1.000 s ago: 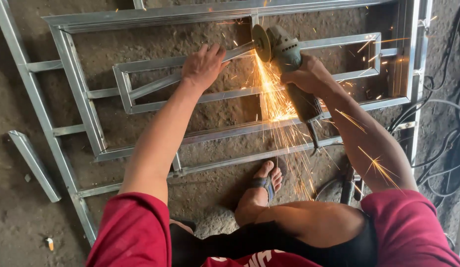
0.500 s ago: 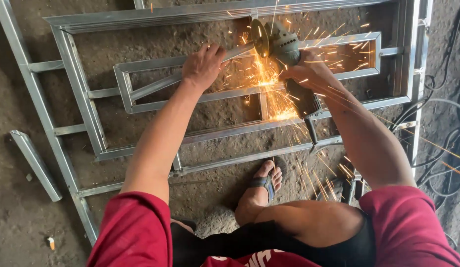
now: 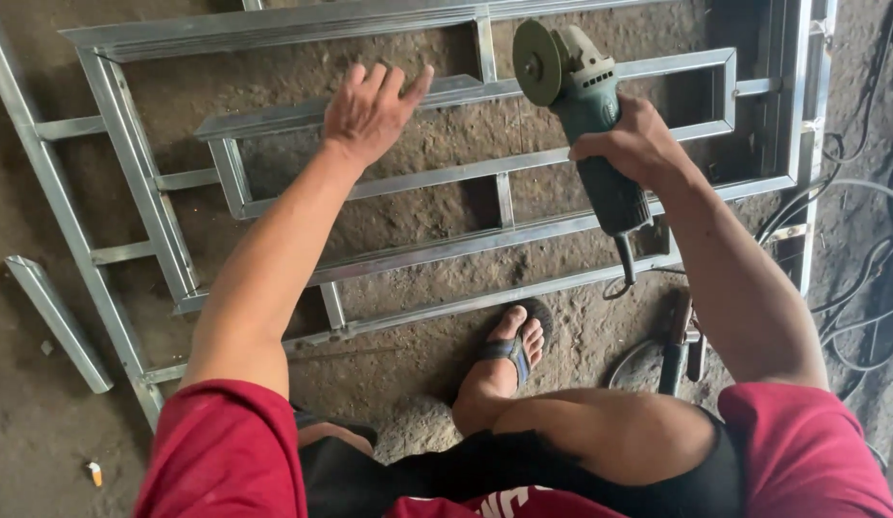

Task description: Using a handheld angle grinder to cut and trim metal frame sections to the required length.

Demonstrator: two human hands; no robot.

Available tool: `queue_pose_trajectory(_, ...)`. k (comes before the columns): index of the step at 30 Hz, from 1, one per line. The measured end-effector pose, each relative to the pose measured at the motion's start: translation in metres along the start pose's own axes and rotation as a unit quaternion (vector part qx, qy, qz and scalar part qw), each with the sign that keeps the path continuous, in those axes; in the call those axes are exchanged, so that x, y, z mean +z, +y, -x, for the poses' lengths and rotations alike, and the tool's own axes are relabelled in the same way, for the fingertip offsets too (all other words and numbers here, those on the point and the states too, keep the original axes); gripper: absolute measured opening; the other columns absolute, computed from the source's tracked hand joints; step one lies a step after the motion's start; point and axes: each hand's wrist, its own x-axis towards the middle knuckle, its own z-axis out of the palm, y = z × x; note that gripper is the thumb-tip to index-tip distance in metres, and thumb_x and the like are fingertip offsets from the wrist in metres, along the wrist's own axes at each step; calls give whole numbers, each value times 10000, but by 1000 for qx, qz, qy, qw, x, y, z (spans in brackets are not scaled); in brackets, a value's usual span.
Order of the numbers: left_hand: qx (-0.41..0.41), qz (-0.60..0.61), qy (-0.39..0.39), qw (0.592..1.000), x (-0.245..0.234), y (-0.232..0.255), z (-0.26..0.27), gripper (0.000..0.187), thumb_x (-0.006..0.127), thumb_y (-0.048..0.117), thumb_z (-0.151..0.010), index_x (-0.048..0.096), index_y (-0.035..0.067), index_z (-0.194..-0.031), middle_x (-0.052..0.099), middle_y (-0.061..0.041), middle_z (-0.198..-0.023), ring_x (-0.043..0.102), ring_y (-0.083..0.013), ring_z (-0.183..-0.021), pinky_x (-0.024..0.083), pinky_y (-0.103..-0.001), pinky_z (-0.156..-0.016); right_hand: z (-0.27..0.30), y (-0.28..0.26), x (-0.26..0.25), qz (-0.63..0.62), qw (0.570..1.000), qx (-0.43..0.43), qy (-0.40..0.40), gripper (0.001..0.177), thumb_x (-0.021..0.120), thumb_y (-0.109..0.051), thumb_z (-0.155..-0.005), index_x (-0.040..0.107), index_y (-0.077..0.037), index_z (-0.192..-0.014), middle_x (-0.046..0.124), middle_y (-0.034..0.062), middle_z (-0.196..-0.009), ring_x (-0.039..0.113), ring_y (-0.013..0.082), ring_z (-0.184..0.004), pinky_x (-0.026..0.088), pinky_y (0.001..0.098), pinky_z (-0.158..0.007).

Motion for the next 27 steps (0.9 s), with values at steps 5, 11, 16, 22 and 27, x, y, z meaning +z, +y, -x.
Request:
queue_pose_trajectory(5,-14,5,-2,1000,10,6,6,499,656,235,-981,399,160,-1402,552,-27,-939,530,-185,-771,488,-359,-738,2,1,13,16,1000,15,-22,470,775,-254,-673,628,-50,-1070,680,117,-921,662,230,-765,564,349,-649)
queue_pose_trajectory(11,-43,72,-168,982,12,16,18,712,159,654,-1141,376,77,-1498,604,-166,-1179,574,-299,-925,461,-484,-884,3,-9,20,52,998,14,-46,529,772,-222,-677,613,-70,-1158,690,125,-951,675,246,-769,574,359,-657)
queue_pose_trajectory(16,-58,102,-198,973,4,20,19,571,297,535,-1128,393,99,-1484,613,-152,-1186,577,-305,-1004,440,-500,-962,2,-5,22,65,997,22,-48,524,780,-225,-688,609,-70,-1158,696,134,-962,688,257,-782,585,378,-671)
queue_pose_trajectory(22,-61,122,-149,979,10,15,18,429,519,481,-1117,528,127,-1360,636,-104,-1184,604,-279,-1003,497,-488,-911,2,-8,25,80,995,25,-53,517,782,-190,-700,604,-71,-1170,700,138,-976,695,257,-784,592,379,-672)
queue_pose_trajectory(27,-64,103,-132,984,12,14,18,446,529,517,-1113,560,121,-1316,615,-92,-1181,611,-250,-962,512,-434,-857,-3,-11,31,106,992,27,-66,511,775,-203,-715,600,-78,-1179,701,144,-973,688,267,-786,581,386,-665)
